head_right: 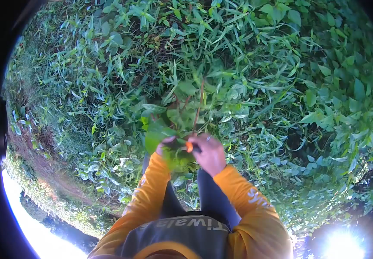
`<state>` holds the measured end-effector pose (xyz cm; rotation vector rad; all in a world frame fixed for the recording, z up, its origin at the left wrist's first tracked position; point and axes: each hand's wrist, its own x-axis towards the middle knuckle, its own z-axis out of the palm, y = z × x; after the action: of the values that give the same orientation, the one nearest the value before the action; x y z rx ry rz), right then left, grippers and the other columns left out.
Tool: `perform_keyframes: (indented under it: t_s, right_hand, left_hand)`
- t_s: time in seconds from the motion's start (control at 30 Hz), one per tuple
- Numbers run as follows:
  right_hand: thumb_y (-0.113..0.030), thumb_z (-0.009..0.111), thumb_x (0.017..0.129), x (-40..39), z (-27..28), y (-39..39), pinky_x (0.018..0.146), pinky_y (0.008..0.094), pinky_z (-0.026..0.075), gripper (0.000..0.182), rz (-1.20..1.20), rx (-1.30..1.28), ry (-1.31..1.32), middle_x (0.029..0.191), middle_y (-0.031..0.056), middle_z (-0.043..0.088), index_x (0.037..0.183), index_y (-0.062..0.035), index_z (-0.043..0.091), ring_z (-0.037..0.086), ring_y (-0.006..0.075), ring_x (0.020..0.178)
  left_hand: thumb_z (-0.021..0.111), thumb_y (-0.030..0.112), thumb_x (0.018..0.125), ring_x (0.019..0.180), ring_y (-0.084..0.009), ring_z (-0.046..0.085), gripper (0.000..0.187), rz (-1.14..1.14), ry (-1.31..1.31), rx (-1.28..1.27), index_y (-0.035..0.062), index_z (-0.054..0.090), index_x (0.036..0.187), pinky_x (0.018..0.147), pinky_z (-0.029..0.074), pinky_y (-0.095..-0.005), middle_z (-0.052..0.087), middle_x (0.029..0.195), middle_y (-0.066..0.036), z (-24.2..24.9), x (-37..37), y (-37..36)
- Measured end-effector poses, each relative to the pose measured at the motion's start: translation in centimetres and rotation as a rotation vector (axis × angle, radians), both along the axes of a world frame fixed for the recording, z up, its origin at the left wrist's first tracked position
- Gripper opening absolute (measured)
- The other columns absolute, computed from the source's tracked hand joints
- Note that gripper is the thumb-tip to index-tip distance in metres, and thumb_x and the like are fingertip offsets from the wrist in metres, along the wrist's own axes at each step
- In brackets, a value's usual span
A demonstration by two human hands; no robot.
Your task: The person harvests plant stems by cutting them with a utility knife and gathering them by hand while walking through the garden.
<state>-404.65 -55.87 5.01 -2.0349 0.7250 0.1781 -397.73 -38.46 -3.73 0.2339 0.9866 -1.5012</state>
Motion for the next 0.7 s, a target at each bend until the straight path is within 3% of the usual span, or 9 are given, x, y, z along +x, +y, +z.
perform_keyframes:
  t_s: [0.13, 0.2, 0.27, 0.3, 0.37, 0.5, 0.57, 0.6, 0.7]
  right_hand:
    - [-0.007, 0.07, 0.066, -2.7, 1.4, 1.4, 0.07, 0.0333, 0.049, 0.025, 0.068, 0.145, 0.053, 0.083, 0.011, 0.062, 0.09, -0.0078, 0.064, 0.062, 0.0276, 0.078]
    - [-0.014, 0.07, 0.072, -2.1, 0.3, -1.6, 0.074, 0.0333, 0.049, 0.023, 0.097, 0.476, 0.14, 0.086, 0.011, 0.064, 0.092, -0.007, 0.063, 0.062, 0.0256, 0.08]
    - [-0.031, 0.068, 0.078, -0.4, -2.9, -4.5, 0.074, 0.0345, 0.049, 0.034, -0.138, 0.226, 0.28, 0.086, 0.009, 0.064, 0.099, -0.0064, 0.06, 0.062, 0.0219, 0.08]
    - [-0.037, 0.066, 0.079, -0.2, -6.1, -5.8, 0.071, 0.0353, 0.049, 0.041, -0.166, 0.036, 0.311, 0.084, 0.0118, 0.062, 0.104, -0.0068, 0.056, 0.062, 0.0243, 0.076]
    - [-0.038, 0.06, 0.081, 0.6, -12.7, -8.4, 0.073, 0.0429, 0.047, 0.04, -0.183, -0.025, 0.406, 0.091, 0.0178, 0.062, 0.109, -0.0099, 0.053, 0.061, 0.0348, 0.086]
    - [-0.034, 0.049, 0.083, -3.1, -25.0, -9.7, 0.073, 0.0465, 0.046, 0.029, 0.249, -0.087, 0.64, 0.092, 0.0168, 0.062, 0.103, -0.016, 0.06, 0.06, 0.0363, 0.086]
    - [-0.033, 0.049, 0.082, -4.5, -26.1, -11.0, 0.074, 0.0458, 0.047, 0.03, 0.375, -0.108, 0.744, 0.091, 0.015, 0.063, 0.107, -0.0226, 0.061, 0.06, 0.0355, 0.085]
    - [-0.033, 0.052, 0.082, -6.8, -25.9, -12.2, 0.074, 0.0449, 0.047, 0.032, 0.326, -0.017, 0.506, 0.09, 0.0145, 0.063, 0.112, -0.0248, 0.06, 0.06, 0.0348, 0.085]
    - [-0.039, 0.058, 0.08, -9.5, -22.8, -14.7, 0.081, 0.0423, 0.046, 0.041, 0.449, -0.222, 0.728, 0.104, 0.0137, 0.061, 0.117, -0.0228, 0.055, 0.058, 0.0354, 0.096]
  left_hand:
    - [0.058, 0.019, 0.083, 0.081, -0.0261, 0.063, 0.038, -0.024, 0.138, -0.028, -0.0041, 0.053, 0.113, 0.078, 0.051, -0.0357, 0.063, 0.094, -0.017, -2.9, -3.2, 0.6]
    - [0.058, 0.017, 0.083, 0.072, -0.0188, 0.058, 0.036, -0.178, -0.067, 0.092, -0.0035, 0.054, 0.112, 0.068, 0.047, -0.0281, 0.06, 0.08, -0.009, -2.7, -3.3, 1.2]
    - [0.058, 0.016, 0.083, 0.069, -0.0168, 0.054, 0.035, -0.142, -0.143, 0.093, -0.0031, 0.055, 0.111, 0.065, 0.044, -0.0267, 0.057, 0.076, -0.007, -0.5, -2.4, 0.6]
    - [0.058, 0.016, 0.082, 0.067, -0.0148, 0.05, 0.034, -0.098, -0.215, 0.089, -0.0027, 0.055, 0.111, 0.062, 0.041, -0.0253, 0.053, 0.073, -0.005, 0.9, -1.8, 0.2]
    - [0.058, 0.016, 0.082, 0.073, -0.0138, 0.048, 0.038, -0.112, -0.276, 0.102, -0.0045, 0.051, 0.114, 0.075, 0.043, -0.0336, 0.05, 0.075, -0.003, 1.7, -1.6, 0.5]
    - [0.059, 0.015, 0.081, 0.074, -0.0165, 0.05, 0.042, -0.041, -0.202, 0.116, -0.0003, 0.048, 0.119, 0.071, 0.043, -0.0323, 0.051, 0.078, -0.004, 1.9, -2.6, 2.4]
    - [0.062, 0.013, 0.081, 0.066, -0.0132, 0.052, 0.019, -0.14, -0.259, 0.225, 0.0045, 0.057, 0.097, 0.066, 0.046, -0.0287, 0.052, 0.072, -0.002, 2.7, -2.5, 3.2]
    - [0.063, 0.014, 0.081, 0.065, -0.0135, 0.052, 0.015, -0.057, -0.224, 0.138, 0.0057, 0.056, 0.092, 0.065, 0.046, -0.0292, 0.053, 0.072, -0.003, 2.5, -2.6, 3.9]
    - [0.063, 0.015, 0.081, 0.063, -0.0138, 0.053, 0.011, 0.032, -0.134, 0.046, 0.0071, 0.056, 0.084, 0.063, 0.046, -0.0296, 0.054, 0.07, -0.003, 1.9, -3.9, 4.1]
